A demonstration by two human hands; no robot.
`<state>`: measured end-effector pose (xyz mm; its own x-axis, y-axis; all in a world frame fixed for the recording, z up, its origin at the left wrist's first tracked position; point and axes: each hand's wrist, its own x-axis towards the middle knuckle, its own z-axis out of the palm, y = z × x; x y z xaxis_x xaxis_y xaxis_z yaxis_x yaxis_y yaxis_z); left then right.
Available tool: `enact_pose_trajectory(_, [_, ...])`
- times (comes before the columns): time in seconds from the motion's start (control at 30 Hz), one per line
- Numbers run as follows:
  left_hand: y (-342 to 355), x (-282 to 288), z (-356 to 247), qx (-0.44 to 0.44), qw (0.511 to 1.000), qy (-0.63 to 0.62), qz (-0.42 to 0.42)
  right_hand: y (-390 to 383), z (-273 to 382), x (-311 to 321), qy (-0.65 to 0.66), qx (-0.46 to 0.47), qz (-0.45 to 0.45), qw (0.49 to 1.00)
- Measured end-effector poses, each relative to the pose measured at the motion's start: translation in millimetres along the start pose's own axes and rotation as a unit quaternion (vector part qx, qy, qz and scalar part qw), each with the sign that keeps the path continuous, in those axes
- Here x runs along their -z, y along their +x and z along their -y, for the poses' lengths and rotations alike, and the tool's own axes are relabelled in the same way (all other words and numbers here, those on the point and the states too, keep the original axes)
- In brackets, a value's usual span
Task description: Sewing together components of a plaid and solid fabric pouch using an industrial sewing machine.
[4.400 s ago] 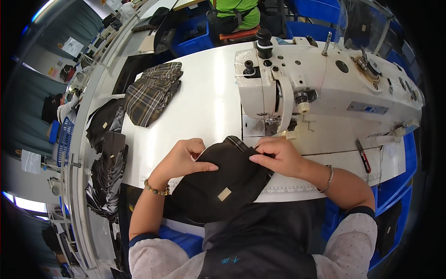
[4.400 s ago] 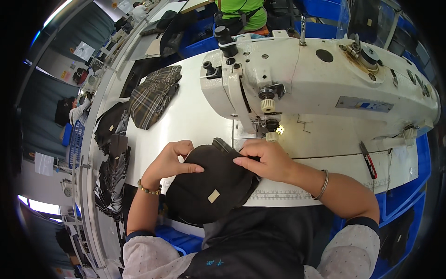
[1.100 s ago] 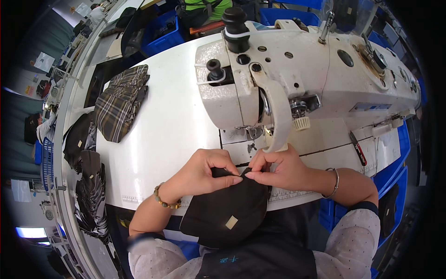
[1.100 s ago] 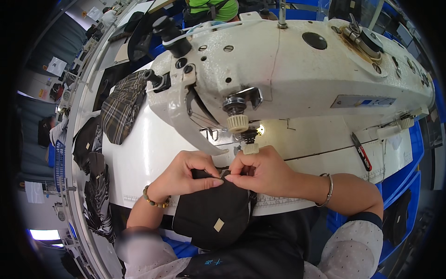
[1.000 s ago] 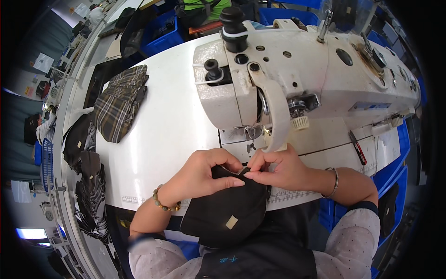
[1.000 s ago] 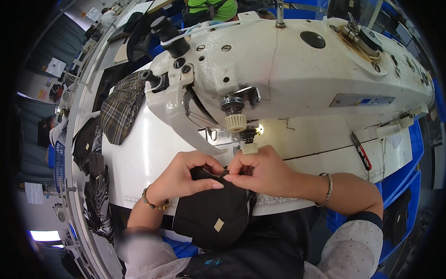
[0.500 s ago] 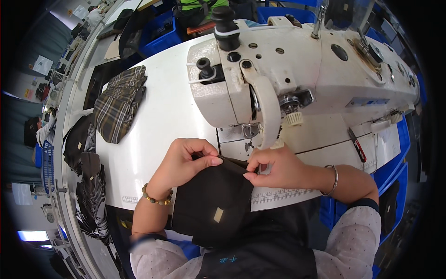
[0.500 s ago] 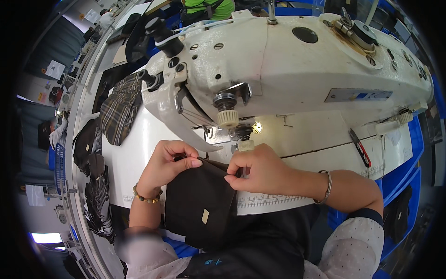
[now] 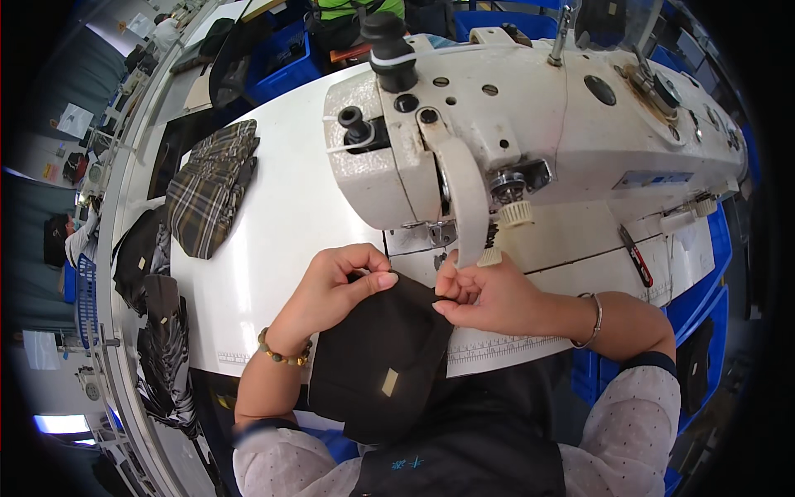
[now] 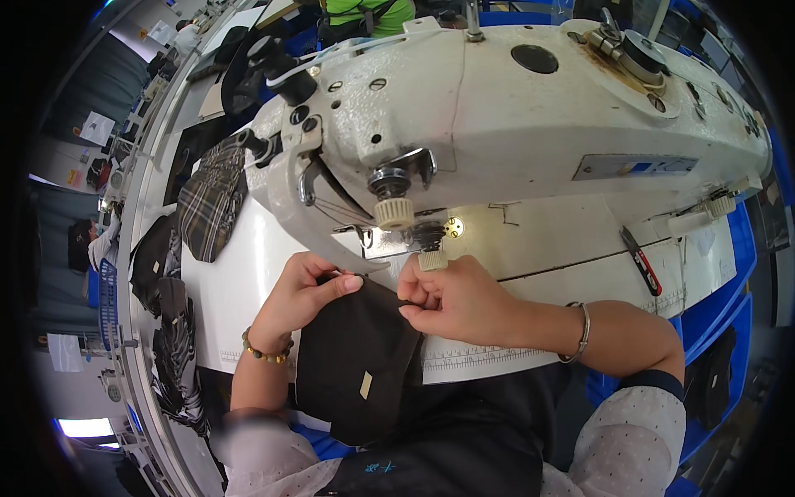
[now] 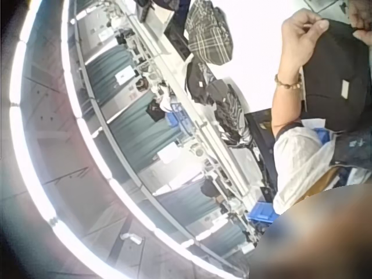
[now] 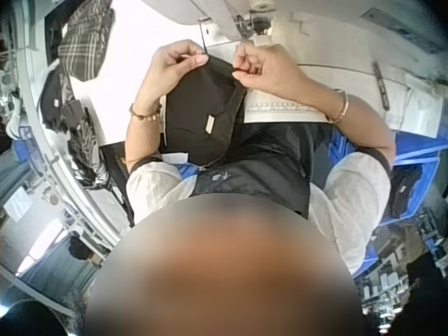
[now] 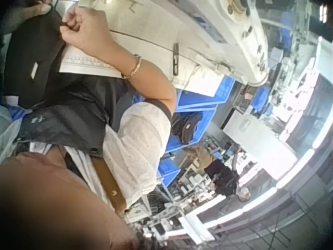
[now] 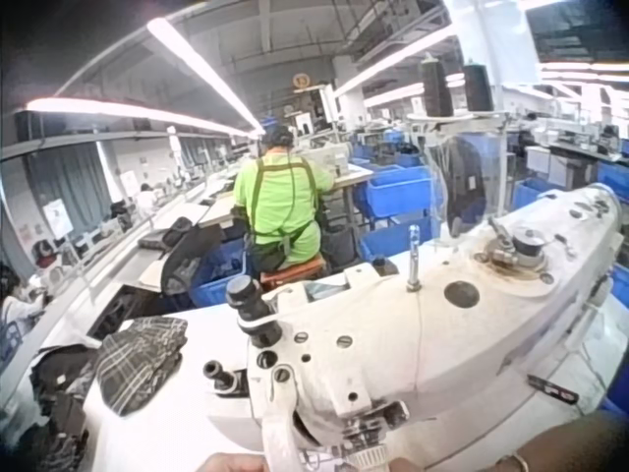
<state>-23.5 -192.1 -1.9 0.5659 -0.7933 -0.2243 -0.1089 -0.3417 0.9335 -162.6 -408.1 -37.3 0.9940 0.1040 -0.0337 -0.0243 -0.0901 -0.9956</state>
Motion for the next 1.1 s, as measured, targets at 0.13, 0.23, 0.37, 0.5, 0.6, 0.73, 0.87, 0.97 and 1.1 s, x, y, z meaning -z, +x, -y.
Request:
enact_pose_trajectory(0.13, [2.4,1.8,3.4,0.046,0.998,-0.026,0.024,-1.1,4.7,2.0,-0.012,0.015,0.037,0.999])
enact_pose_trajectory(0.23, [8.2,7.8,14.6,0.063,0.992,-0.08,0.074,-2.2,4.9,6.1,-0.049,0.075,0.08,0.993])
enact_pose_trajectory(0.37, [14.0,15.0,18.9,0.044,0.98,-0.105,0.164,-0.3,-11.2,2.4,-0.166,0.281,0.099,0.94])
enact_pose_trajectory(0.5, [21.1,18.2,14.1,0.03,0.982,-0.027,0.183,3.4,-14.1,3.3,-0.329,0.458,0.044,0.825])
enact_pose_trajectory(0.6, [34.2,24.1,-3.6,0.033,0.98,0.043,0.19,1.7,-10.3,1.4,-0.432,0.486,-0.003,0.76])
enact_pose_trajectory(0.73, [59.2,15.5,-5.8,-0.037,0.957,0.257,0.132,9.0,-17.1,-1.6,-0.5,0.434,-0.063,0.747])
enact_pose_trajectory(0.87, [75.3,2.3,4.4,-0.139,0.93,0.339,-0.023,16.4,-32.8,-2.1,-0.512,0.317,-0.074,0.795])
enact_pose_trajectory(0.97, [81.6,1.1,1.5,-0.261,0.878,0.392,-0.089,16.1,-31.7,1.8,-0.552,0.255,-0.075,0.79])
enact_pose_trajectory(1.1, [88.9,-5.0,5.7,-0.307,0.866,0.379,-0.109,20.2,-36.5,9.5,-0.621,0.235,-0.063,0.745])
